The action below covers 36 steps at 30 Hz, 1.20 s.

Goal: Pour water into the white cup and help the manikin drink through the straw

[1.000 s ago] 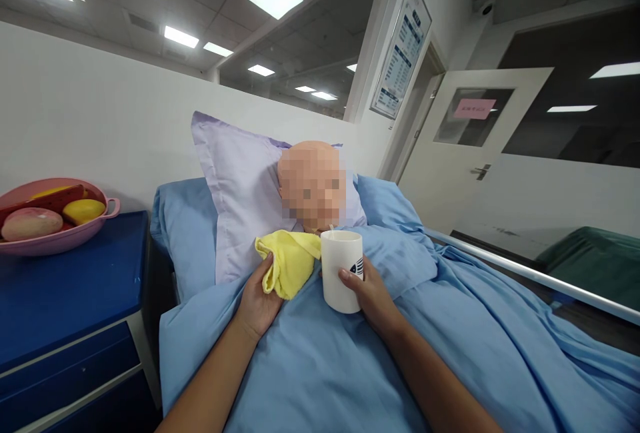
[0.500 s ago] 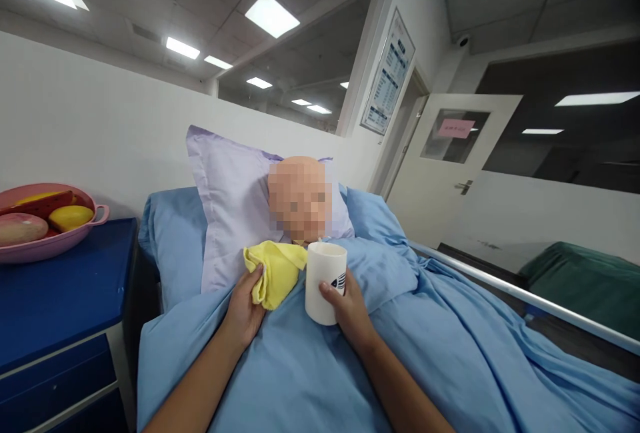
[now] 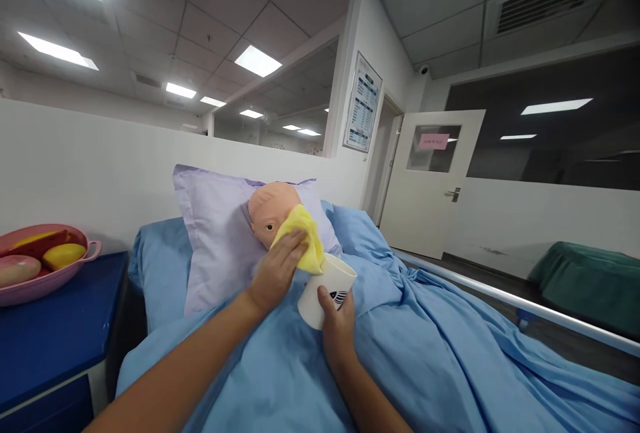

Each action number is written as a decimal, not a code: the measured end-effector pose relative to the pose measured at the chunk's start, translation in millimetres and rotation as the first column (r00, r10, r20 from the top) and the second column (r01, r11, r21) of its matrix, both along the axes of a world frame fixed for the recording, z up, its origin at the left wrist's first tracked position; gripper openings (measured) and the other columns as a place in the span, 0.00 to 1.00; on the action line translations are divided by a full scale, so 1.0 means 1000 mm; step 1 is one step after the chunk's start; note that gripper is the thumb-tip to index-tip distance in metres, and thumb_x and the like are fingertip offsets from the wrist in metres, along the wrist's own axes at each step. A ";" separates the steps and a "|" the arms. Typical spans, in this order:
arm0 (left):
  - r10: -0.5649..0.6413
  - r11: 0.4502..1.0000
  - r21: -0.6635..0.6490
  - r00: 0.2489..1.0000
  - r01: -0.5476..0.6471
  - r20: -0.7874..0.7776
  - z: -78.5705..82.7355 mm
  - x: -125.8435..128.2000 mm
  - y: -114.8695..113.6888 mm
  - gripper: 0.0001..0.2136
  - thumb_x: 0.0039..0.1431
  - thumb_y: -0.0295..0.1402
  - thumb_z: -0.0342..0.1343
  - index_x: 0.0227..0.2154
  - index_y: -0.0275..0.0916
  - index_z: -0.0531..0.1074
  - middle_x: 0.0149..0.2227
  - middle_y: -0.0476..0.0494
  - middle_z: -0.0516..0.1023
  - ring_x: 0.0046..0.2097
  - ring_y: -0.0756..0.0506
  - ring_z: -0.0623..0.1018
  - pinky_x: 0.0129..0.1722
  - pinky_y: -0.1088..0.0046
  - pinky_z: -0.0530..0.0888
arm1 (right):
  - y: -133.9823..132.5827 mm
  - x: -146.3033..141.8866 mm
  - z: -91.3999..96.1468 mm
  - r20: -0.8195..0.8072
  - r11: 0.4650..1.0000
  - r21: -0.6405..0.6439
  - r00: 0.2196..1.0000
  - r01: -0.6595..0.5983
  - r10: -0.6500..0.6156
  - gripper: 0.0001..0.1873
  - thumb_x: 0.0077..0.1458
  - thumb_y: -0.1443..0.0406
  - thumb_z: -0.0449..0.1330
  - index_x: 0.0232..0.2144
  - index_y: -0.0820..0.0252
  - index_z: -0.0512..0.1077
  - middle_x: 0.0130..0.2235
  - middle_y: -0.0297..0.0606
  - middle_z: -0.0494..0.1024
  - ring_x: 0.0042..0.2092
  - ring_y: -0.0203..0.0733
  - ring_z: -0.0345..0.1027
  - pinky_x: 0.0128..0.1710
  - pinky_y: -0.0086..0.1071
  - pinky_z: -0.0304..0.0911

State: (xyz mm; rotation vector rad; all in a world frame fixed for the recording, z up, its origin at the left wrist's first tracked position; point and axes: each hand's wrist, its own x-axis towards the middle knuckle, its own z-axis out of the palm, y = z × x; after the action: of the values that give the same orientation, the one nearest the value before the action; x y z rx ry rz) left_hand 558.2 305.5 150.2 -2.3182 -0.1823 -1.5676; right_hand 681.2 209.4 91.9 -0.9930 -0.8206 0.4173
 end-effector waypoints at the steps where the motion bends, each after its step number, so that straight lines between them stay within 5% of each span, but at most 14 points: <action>1: 0.067 0.995 0.082 0.992 -0.058 -0.109 0.002 0.004 0.006 0.20 0.65 0.23 0.43 0.59 0.34 0.60 0.61 0.34 0.66 0.65 0.42 0.61 0.63 0.56 0.63 | 0.001 0.002 0.001 -0.037 1.000 0.004 0.999 -0.008 0.009 0.28 0.48 0.50 0.64 0.48 0.55 0.66 0.40 0.39 0.76 0.38 0.49 0.72 0.38 0.41 0.69; 5: 0.283 0.949 0.210 0.931 -0.236 -0.230 0.003 0.012 0.019 0.19 0.65 0.22 0.42 0.57 0.31 0.62 0.60 0.34 0.67 0.64 0.42 0.63 0.62 0.59 0.64 | 0.006 0.006 0.001 -0.114 1.000 0.009 0.993 -0.019 0.020 0.26 0.48 0.50 0.64 0.46 0.55 0.66 0.37 0.38 0.76 0.35 0.47 0.72 0.36 0.39 0.70; 14: 0.209 0.963 0.217 0.955 -0.163 -0.212 -0.028 -0.025 0.014 0.13 0.64 0.25 0.46 0.47 0.32 0.72 0.42 0.35 0.80 0.47 0.41 0.79 0.52 0.59 0.75 | 0.007 0.005 0.002 -0.154 0.994 0.034 0.982 -0.107 0.111 0.28 0.47 0.51 0.66 0.47 0.56 0.66 0.37 0.36 0.76 0.34 0.44 0.71 0.35 0.36 0.69; 20: 0.111 0.962 0.266 0.978 -0.062 -0.175 0.013 -0.012 -0.002 0.18 0.65 0.24 0.45 0.57 0.35 0.64 0.53 0.37 0.75 0.59 0.41 0.70 0.59 0.55 0.69 | 0.010 0.003 0.004 -0.156 0.990 0.083 0.980 -0.112 0.124 0.29 0.46 0.52 0.66 0.48 0.56 0.66 0.39 0.36 0.76 0.37 0.43 0.71 0.37 0.36 0.68; 24: 0.155 0.941 0.326 0.971 -0.089 -0.184 0.034 0.013 0.003 0.13 0.65 0.24 0.46 0.49 0.32 0.70 0.48 0.37 0.78 0.54 0.42 0.74 0.58 0.58 0.71 | 0.008 0.004 0.005 -0.173 0.994 0.051 0.979 -0.096 0.104 0.28 0.46 0.51 0.66 0.46 0.56 0.67 0.35 0.34 0.76 0.34 0.41 0.70 0.34 0.33 0.68; 32: 0.169 0.964 0.240 0.958 -0.113 -0.230 -0.014 -0.010 0.011 0.10 0.65 0.26 0.47 0.43 0.34 0.73 0.42 0.40 0.80 0.47 0.44 0.77 0.54 0.60 0.73 | 0.008 0.003 0.005 -0.209 0.988 0.081 0.967 -0.132 0.146 0.27 0.46 0.52 0.66 0.46 0.57 0.67 0.35 0.34 0.76 0.33 0.39 0.70 0.34 0.33 0.68; 36: 0.118 0.986 0.145 0.965 -0.085 -0.235 -0.010 -0.017 -0.002 0.11 0.65 0.25 0.45 0.42 0.35 0.73 0.40 0.41 0.80 0.47 0.45 0.77 0.56 0.57 0.72 | 0.010 0.003 0.005 -0.205 0.985 0.089 0.965 -0.150 0.166 0.27 0.47 0.53 0.66 0.47 0.57 0.66 0.36 0.35 0.77 0.35 0.41 0.71 0.35 0.35 0.68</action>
State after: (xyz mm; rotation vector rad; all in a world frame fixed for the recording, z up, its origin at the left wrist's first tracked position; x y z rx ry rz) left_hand 541.1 303.2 140.5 -2.3302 -0.1295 -1.1961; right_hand 684.4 219.1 96.6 -0.8024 -0.7191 0.6155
